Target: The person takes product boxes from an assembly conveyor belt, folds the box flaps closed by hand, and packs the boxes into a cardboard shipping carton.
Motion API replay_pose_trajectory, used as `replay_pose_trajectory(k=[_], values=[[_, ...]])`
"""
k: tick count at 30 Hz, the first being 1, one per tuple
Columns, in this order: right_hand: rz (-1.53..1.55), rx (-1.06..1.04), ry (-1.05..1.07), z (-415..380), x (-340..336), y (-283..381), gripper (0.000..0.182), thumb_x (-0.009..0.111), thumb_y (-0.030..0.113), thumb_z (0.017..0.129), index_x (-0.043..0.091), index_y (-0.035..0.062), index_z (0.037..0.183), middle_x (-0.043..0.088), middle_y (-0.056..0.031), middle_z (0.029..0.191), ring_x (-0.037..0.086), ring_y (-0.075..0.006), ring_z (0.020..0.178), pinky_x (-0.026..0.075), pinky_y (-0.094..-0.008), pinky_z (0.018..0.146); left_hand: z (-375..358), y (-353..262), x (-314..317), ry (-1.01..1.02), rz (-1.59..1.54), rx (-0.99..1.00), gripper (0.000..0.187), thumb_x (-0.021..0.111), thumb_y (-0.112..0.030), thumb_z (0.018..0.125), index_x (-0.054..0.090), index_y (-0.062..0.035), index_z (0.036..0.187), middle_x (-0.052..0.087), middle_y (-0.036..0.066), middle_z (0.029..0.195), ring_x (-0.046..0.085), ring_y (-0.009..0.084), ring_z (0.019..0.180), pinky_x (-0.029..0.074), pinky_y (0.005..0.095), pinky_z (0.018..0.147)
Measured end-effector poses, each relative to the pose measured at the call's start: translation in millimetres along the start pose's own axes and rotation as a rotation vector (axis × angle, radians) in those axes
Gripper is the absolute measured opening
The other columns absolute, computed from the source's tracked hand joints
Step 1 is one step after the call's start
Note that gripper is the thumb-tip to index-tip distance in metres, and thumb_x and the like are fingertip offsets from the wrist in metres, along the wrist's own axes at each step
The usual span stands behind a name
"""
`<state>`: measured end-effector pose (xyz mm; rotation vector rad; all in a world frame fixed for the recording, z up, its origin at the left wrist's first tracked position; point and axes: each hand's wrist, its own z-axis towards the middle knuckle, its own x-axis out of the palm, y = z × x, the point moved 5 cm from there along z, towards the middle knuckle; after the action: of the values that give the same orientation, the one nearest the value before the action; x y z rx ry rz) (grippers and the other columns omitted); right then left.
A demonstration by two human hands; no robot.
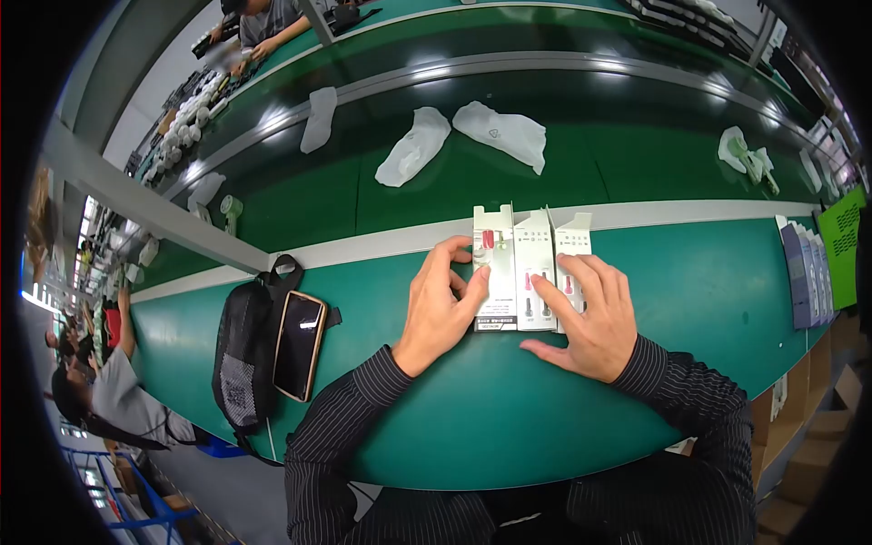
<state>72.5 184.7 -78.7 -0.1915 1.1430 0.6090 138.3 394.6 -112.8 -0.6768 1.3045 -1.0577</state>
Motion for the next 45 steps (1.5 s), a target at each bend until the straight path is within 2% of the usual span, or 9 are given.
replay_pose_trajectory(k=[12, 18, 27, 30, 33, 35, 38, 40, 45], values=[[-0.132, -0.009, 0.219, 34, 11, 32, 0.093, 0.074, 0.074, 0.075, 0.044, 0.0402, 0.157, 0.038, -0.0169, 0.162, 0.037, -0.0469, 0.145, 0.041, -0.0686, 0.101, -8, 9, -14, 0.020, -0.136, -0.014, 0.030, 0.068, -0.014, 0.098, 0.062, 0.0055, 0.121, 0.073, 0.016, 0.107, 0.068, 0.0119, 0.067, 0.053, 0.0276, 0.060], [-0.162, -0.022, 0.092, 28, 21, 26, 0.094, 0.074, 0.072, 0.074, 0.045, 0.0383, 0.156, 0.041, -0.0153, 0.160, 0.042, -0.0450, 0.142, 0.043, -0.0665, 0.098, -5, 28, -14, 0.078, -0.381, -0.114, 0.027, 0.058, -0.007, 0.102, 0.062, 0.0056, 0.125, 0.073, 0.017, 0.115, 0.068, 0.0115, 0.071, 0.054, 0.0246, 0.061], [-0.014, 0.036, -0.092, 5, 22, 16, 0.088, 0.076, 0.068, 0.073, 0.052, 0.0323, 0.149, 0.042, -0.0146, 0.159, 0.037, -0.0425, 0.146, 0.044, -0.0694, 0.093, 18, 52, -48, -0.109, -0.178, -0.065, 0.041, 0.054, -0.013, 0.106, 0.044, 0.0011, 0.143, 0.057, 0.021, 0.135, 0.065, 0.0156, 0.086, 0.050, 0.0221, 0.064], [-0.036, 0.203, -0.269, -28, -24, 7, 0.090, 0.079, 0.068, 0.070, 0.053, 0.0322, 0.149, 0.040, -0.0147, 0.161, 0.038, -0.0411, 0.146, 0.045, -0.0674, 0.093, 15, 51, -63, -0.069, -0.122, -0.040, 0.041, 0.053, -0.013, 0.106, 0.045, 0.0005, 0.144, 0.058, 0.020, 0.135, 0.063, 0.0140, 0.089, 0.048, 0.0225, 0.067], [-0.223, 0.484, -0.491, -95, -131, -18, 0.089, 0.084, 0.067, 0.063, 0.065, 0.0271, 0.141, 0.052, -0.0150, 0.154, 0.049, -0.0402, 0.140, 0.044, -0.0541, 0.109, 13, 43, -69, -0.041, -0.078, 0.001, 0.041, 0.053, -0.013, 0.106, 0.045, 0.0000, 0.144, 0.058, 0.019, 0.136, 0.063, 0.0135, 0.088, 0.047, 0.0227, 0.068], [-0.567, 0.692, -0.592, -180, -192, -38, 0.092, 0.085, 0.062, 0.071, 0.063, 0.0114, 0.144, 0.054, -0.0210, 0.152, 0.050, -0.0392, 0.141, 0.040, -0.0488, 0.117, 10, 32, -62, -0.033, -0.019, 0.004, 0.042, 0.055, -0.013, 0.105, 0.046, -0.0003, 0.144, 0.057, 0.019, 0.138, 0.062, 0.0132, 0.089, 0.045, 0.0232, 0.069], [-0.807, 0.955, -0.790, -335, -240, -39, 0.084, 0.083, 0.049, 0.082, 0.054, 0.0101, 0.151, 0.052, -0.0211, 0.153, 0.051, -0.0383, 0.140, 0.041, -0.0464, 0.116, 3, 25, -59, -0.039, 0.012, -0.035, 0.042, 0.055, -0.013, 0.105, 0.046, 0.0003, 0.144, 0.056, 0.018, 0.139, 0.063, 0.0133, 0.091, 0.045, 0.0234, 0.069], [-0.956, 1.206, -0.630, -416, -229, -37, 0.081, 0.080, 0.049, 0.085, 0.054, 0.0135, 0.152, 0.050, -0.0204, 0.155, 0.050, -0.0390, 0.140, 0.043, -0.0466, 0.115, -1, 16, -56, -0.078, 0.045, -0.048, 0.041, 0.051, -0.011, 0.103, 0.046, 0.0035, 0.141, 0.057, 0.019, 0.140, 0.063, 0.0136, 0.091, 0.045, 0.0237, 0.067], [-0.612, 1.628, -0.109, -526, -83, -37, 0.085, 0.072, 0.065, 0.084, 0.045, 0.0324, 0.158, 0.044, -0.0181, 0.159, 0.044, -0.0420, 0.143, 0.046, -0.0514, 0.111, -22, 11, -55, -0.094, 0.074, -0.038, 0.040, 0.053, -0.011, 0.104, 0.047, 0.0032, 0.141, 0.057, 0.018, 0.140, 0.063, 0.0139, 0.092, 0.045, 0.0237, 0.067]])
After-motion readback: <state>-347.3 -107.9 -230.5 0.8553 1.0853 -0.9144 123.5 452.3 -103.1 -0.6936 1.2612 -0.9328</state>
